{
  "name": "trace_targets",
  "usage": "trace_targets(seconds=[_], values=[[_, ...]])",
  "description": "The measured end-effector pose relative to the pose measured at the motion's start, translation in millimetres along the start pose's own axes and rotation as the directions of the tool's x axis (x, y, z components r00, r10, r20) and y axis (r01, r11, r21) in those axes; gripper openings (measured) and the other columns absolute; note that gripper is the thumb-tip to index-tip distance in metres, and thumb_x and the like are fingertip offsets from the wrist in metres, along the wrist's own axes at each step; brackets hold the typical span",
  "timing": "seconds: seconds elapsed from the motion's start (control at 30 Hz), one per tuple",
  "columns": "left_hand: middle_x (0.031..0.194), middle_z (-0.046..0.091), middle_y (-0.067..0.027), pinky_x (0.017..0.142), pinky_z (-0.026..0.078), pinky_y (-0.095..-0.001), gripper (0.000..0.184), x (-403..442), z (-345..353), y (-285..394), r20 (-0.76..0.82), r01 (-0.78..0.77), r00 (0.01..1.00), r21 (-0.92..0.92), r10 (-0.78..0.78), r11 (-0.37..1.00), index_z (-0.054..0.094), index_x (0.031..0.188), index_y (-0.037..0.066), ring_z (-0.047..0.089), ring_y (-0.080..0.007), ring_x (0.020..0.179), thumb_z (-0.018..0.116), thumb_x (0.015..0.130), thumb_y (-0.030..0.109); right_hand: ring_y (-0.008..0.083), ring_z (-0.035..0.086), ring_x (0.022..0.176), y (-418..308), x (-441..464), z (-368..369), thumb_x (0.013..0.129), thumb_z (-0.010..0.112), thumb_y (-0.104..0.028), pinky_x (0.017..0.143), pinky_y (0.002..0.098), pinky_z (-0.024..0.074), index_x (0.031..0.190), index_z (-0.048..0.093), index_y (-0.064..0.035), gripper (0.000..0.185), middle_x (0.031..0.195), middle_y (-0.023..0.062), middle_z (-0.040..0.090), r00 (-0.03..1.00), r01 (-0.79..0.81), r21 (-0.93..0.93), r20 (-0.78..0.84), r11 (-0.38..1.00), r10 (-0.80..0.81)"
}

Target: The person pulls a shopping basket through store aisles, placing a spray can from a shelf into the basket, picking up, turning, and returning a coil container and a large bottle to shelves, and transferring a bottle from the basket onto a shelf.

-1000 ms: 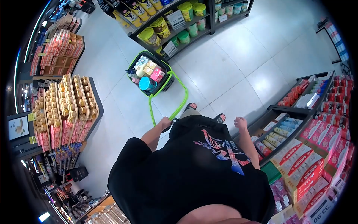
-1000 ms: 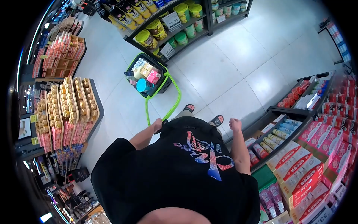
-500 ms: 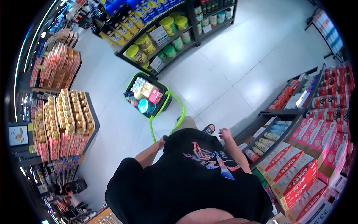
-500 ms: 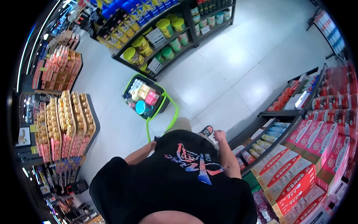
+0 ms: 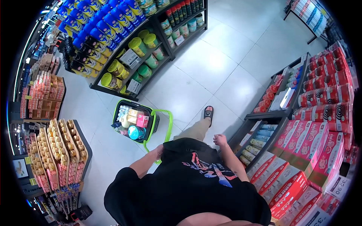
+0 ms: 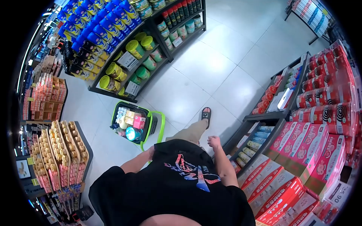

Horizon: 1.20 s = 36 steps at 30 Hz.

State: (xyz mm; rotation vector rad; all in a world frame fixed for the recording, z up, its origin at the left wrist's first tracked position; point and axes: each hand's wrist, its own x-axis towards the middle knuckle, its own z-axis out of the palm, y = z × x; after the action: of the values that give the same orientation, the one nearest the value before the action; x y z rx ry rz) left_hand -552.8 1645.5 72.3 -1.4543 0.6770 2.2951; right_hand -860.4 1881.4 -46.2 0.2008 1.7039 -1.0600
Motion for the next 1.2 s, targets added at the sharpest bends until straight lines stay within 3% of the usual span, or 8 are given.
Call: trace_targets(seconds=[0.2, 0.47, 0.53, 0.67, 0.8, 0.97, 1.13, 1.2], values=[[0.096, 0.067, -0.0115, 0.089, 0.050, -0.0354, 0.030, 58, 50, 60, -0.115, 0.031, 0.993, -0.096, -0.042, 0.995, 0.064, 0.097, 0.004, 0.064, -0.0230, 0.090, 0.050, 0.088, 0.029, 0.0155, 0.057, 0.059, -51, 24, -61, 0.087, 0.058, -0.019, 0.048, 0.0262, 0.0437, 0.101, 0.061, 0.0040, 0.027, 0.080, 0.0098, 0.061, 0.999, 0.016, 0.048, -0.052, 0.999, -0.013], [0.053, 0.045, -0.0006, 0.044, 0.037, -0.0284, 0.029, 136, 149, 205, -0.243, -0.298, 0.923, 0.033, 0.297, 0.954, 0.051, 0.069, 0.012, 0.043, -0.0149, 0.044, 0.054, 0.087, 0.034, 0.0164, 0.056, 0.058, -133, 77, -182, 0.085, 0.058, -0.016, 0.050, 0.0298, 0.0465, 0.088, 0.061, -0.0005, 0.016, 0.073, 0.0077, 0.061, 0.978, 0.090, 0.066, -0.197, 0.994, -0.075], [0.054, 0.048, -0.0008, 0.048, 0.041, -0.0307, 0.028, 124, 185, 258, -0.157, -0.128, 0.981, -0.078, 0.115, 0.989, 0.050, 0.065, 0.016, 0.048, -0.0158, 0.047, 0.054, 0.088, 0.032, 0.0123, 0.056, 0.058, -161, 80, -201, 0.086, 0.057, -0.017, 0.050, 0.0263, 0.0443, 0.089, 0.062, -0.0025, 0.016, 0.072, 0.0046, 0.062, 0.958, 0.146, 0.186, -0.272, 0.972, -0.092], [0.051, 0.025, 0.0044, 0.045, 0.028, -0.0286, 0.036, 133, 211, 346, -0.155, -0.299, 0.952, -0.301, 0.263, 0.906, 0.032, 0.059, 0.019, 0.028, -0.0127, 0.043, 0.056, 0.086, 0.024, 0.0112, 0.054, 0.056, -221, 76, -208, 0.086, 0.057, -0.014, 0.048, 0.0244, 0.0413, 0.089, 0.062, -0.0006, 0.014, 0.069, 0.0035, 0.059, 0.930, 0.159, 0.221, -0.361, 0.962, -0.071], [0.052, 0.025, 0.0051, 0.045, 0.028, -0.0275, 0.034, 133, 232, 411, -0.239, -0.380, 0.921, -0.387, 0.307, 0.840, 0.033, 0.062, 0.019, 0.027, -0.0108, 0.044, 0.057, 0.086, 0.024, 0.0104, 0.056, 0.057, -216, 126, -228, 0.087, 0.059, -0.013, 0.050, 0.0218, 0.0432, 0.096, 0.063, -0.0013, 0.015, 0.073, 0.0039, 0.062, 0.893, 0.268, 0.128, -0.405, 0.955, -0.196], [0.056, 0.028, 0.0060, 0.045, 0.026, -0.0253, 0.029, 149, 251, 467, -0.350, -0.516, 0.853, -0.450, 0.388, 0.729, 0.037, 0.069, 0.018, 0.027, -0.0088, 0.046, 0.058, 0.088, 0.025, 0.0118, 0.056, 0.055, -257, 194, -276, 0.088, 0.057, -0.008, 0.048, 0.0215, 0.0435, 0.100, 0.059, 0.0014, 0.016, 0.076, 0.0088, 0.063, 0.964, 0.181, 0.398, -0.253, 0.899, -0.082], [0.055, 0.029, 0.0060, 0.043, 0.026, -0.0247, 0.030, 173, 270, 510, -0.433, -0.574, 0.812, -0.467, 0.392, 0.672, 0.036, 0.067, 0.017, 0.027, -0.0090, 0.045, 0.057, 0.088, 0.024, 0.0167, 0.060, 0.070, -358, 215, -333, 0.083, 0.062, -0.019, 0.063, 0.0313, 0.0482, 0.093, 0.066, 0.0017, 0.023, 0.082, 0.0073, 0.066, 0.935, 0.107, -0.237, -0.307, 0.966, -0.179], [0.054, 0.029, 0.0053, 0.041, 0.026, -0.0257, 0.031, 184, 274, 529, -0.519, -0.594, 0.780, -0.440, 0.349, 0.673, 0.036, 0.066, 0.017, 0.027, -0.0096, 0.043, 0.058, 0.087, 0.023, 0.0197, 0.060, 0.070, -340, 285, -384, 0.085, 0.060, -0.017, 0.064, 0.0341, 0.0495, 0.092, 0.064, 0.0021, 0.021, 0.080, 0.0082, 0.065, 0.822, 0.447, -0.608, -0.011, 0.656, -0.569]])
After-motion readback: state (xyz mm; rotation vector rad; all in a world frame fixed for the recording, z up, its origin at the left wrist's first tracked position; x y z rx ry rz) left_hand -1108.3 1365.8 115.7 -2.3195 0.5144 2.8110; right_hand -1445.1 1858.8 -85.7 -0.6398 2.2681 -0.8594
